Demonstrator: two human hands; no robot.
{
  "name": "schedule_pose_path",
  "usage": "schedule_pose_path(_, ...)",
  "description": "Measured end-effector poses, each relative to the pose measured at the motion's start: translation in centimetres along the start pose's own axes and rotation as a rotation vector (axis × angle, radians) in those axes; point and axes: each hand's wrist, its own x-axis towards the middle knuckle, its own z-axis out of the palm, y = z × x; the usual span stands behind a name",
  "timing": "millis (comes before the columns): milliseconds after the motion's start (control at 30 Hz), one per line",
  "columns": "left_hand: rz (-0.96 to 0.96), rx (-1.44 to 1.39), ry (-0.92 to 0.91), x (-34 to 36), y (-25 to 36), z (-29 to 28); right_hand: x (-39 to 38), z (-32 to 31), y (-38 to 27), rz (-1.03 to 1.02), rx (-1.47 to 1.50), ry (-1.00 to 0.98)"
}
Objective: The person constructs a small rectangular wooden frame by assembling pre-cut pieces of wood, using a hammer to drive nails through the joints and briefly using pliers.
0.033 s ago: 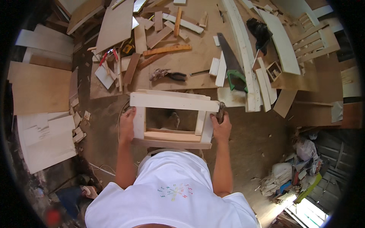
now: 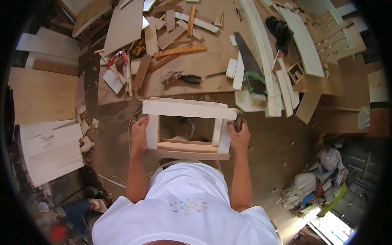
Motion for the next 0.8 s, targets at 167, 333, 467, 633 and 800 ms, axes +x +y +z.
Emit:
schedule_pose_path(167,-0.081,0.135,0.082,3.7,-8.8,-0.5,-2.6,1.9,6.8,0.109,-0.151,-0.027)
schedule_pose_path(333,0.006,0.320,0.138,10.9,-10.3,0.8,-0.8,5.1,7.9,0.141,-0.207,0.028)
schedule_pose_path(467,-0.026,0.425,0.216,16.1,-9.0,2.1,2.3,7.5,7.2,0.133,-0.233,0.069)
schedule_pose_path(633,0.077,0.411,0.401,20.4,-14.2,1.8,5.2,9.8,7.7,0.089,-0.269,0.088)
schedule_pose_path(800,-0.017,0.423,0.337,18.9,-13.4,2.0,6.0,10.4,8.2,0.158,-0.294,0.095)
